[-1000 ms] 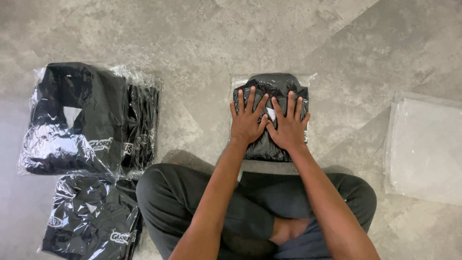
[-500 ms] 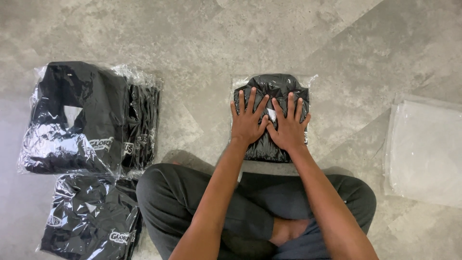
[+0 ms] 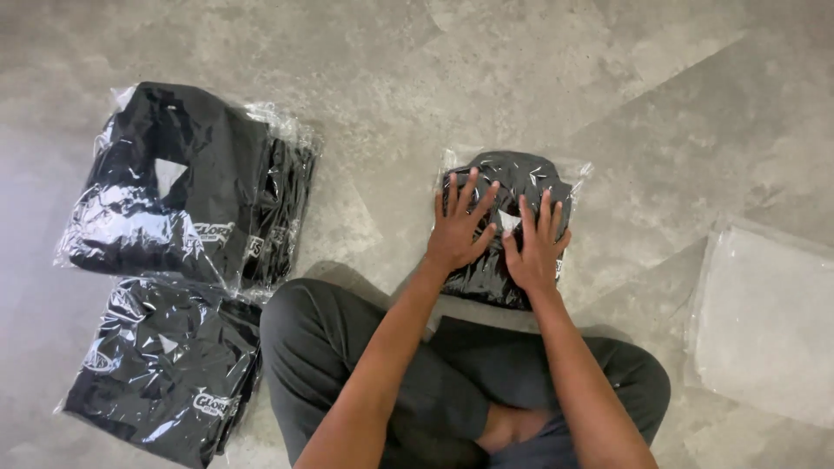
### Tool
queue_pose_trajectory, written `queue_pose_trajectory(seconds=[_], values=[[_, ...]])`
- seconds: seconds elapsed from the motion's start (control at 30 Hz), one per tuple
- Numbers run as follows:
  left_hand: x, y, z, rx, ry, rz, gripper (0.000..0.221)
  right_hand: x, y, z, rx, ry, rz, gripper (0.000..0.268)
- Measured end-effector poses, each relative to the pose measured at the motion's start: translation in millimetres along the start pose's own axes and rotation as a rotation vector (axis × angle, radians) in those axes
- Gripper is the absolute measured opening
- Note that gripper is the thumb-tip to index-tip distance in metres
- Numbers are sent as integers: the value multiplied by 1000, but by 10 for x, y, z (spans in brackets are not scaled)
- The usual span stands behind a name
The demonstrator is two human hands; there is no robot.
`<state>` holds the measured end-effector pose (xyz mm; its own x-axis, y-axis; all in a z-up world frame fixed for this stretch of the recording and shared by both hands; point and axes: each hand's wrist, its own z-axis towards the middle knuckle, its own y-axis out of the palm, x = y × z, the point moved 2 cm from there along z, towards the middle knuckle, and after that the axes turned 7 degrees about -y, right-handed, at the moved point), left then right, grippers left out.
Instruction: A person sitting on the floor packages folded black shirts into clear plastic bags.
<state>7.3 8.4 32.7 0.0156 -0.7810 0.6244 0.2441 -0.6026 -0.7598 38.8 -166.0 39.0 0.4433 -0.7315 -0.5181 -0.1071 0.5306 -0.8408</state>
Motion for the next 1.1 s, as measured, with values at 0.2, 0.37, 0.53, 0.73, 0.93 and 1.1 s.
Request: queue_pose_trajectory(seconds=[0.2, 0.37, 0.53, 0.73, 0.93, 1.1], values=[[-412, -135, -225, 122, -566, -170, 59, 372, -2, -383, 235, 494, 92, 74], [-821, 347, -616, -257, -602, -253, 72, 846, 82, -609, 129, 705, 206, 88], [-1005, 492, -753, -406, -746, -356, 102, 133, -387, -793, 105, 887, 535, 98], [-912, -41, -934, -442, -686, -246, 94, -293, -401, -1144, 155, 956, 936, 68], [103, -1794, -1333, -241, -558, -336, 56, -867, -321, -1691, 237, 956, 1014, 54], [88, -2778, -1976, -153, -556, -375, 41, -1750, -229, -1980, 166, 987, 1071, 49]])
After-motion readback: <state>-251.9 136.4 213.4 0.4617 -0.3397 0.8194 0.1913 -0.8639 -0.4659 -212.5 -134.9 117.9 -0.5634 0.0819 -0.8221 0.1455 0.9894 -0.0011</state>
